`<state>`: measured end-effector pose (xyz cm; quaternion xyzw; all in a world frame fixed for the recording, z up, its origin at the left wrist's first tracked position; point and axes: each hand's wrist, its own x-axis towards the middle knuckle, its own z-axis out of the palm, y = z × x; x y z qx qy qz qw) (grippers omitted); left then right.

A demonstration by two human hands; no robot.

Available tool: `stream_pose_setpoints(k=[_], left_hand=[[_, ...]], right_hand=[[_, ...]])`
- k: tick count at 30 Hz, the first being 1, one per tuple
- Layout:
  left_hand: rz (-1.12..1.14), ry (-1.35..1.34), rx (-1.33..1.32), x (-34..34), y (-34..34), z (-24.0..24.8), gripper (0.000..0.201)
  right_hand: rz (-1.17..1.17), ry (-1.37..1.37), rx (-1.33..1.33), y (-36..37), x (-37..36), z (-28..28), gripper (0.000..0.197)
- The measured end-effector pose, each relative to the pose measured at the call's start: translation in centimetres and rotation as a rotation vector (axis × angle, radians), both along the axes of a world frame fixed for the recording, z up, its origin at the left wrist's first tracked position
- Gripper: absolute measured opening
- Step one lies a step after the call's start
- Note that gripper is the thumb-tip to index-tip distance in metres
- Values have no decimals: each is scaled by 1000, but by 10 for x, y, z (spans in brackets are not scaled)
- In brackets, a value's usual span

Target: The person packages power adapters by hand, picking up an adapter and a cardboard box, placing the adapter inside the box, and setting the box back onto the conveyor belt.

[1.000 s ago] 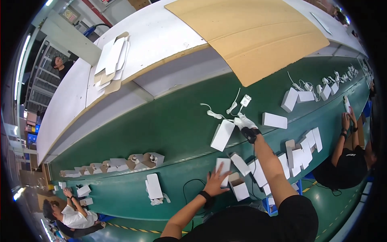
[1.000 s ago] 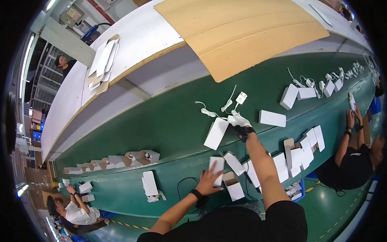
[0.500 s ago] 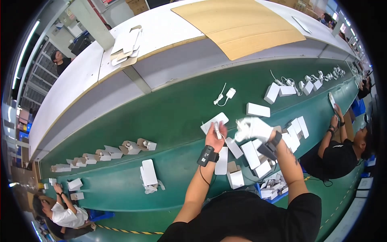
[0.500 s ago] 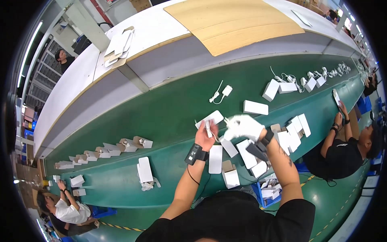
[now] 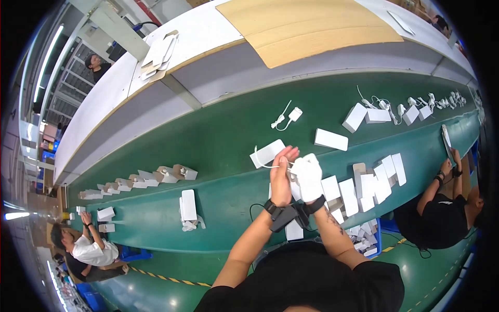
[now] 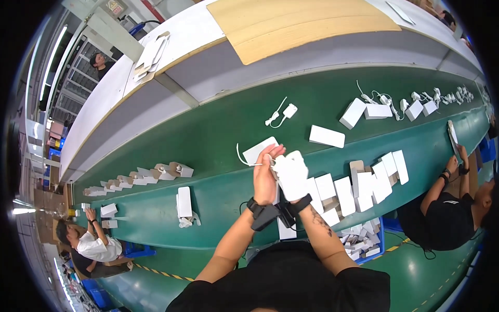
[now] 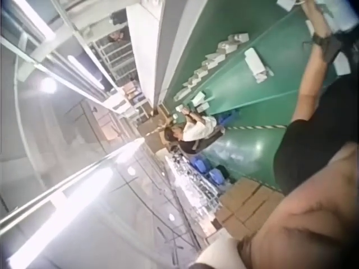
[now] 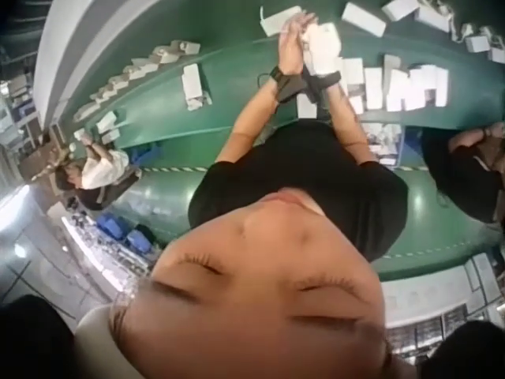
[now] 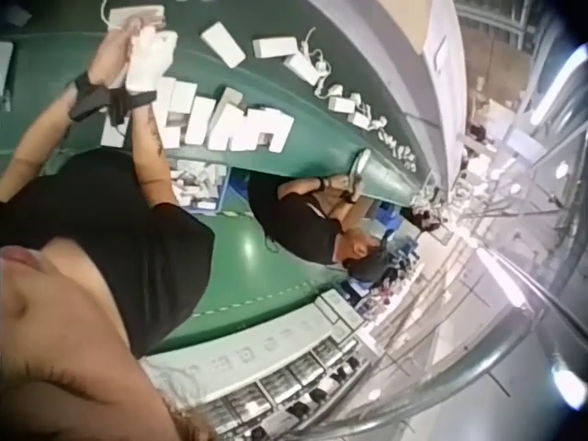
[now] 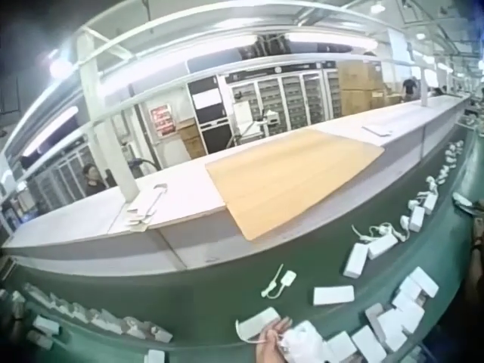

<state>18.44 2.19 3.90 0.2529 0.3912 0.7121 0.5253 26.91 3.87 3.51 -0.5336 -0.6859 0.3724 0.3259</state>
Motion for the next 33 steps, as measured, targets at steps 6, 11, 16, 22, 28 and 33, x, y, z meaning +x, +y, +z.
stream_pose_setpoints(k=[6, 11, 16, 22, 28, 33], left_hand=[[-53, -125, -23, -16, 3, -41, 57], [-270, 74, -179, -45, 11, -73, 63], [-421, 952, -476, -104, 42, -108, 69], [-623, 712, -504, -160, 43, -119, 80], [-831, 194, -224, -135, 19, -68, 82], [-785, 485, -168, -131, 10, -55, 84]], right_hand=[[-50, 320, -188, -11, -26, 15, 20], [37, 568, -210, -9, -28, -49, 34], [-19, 862, -646, 21, 28, -72, 51], [108, 1432, -910, 28, 39, -42, 49], [415, 876, -552, 40, 27, -26, 38], [860, -261, 242, 69, 13, 41, 24]])
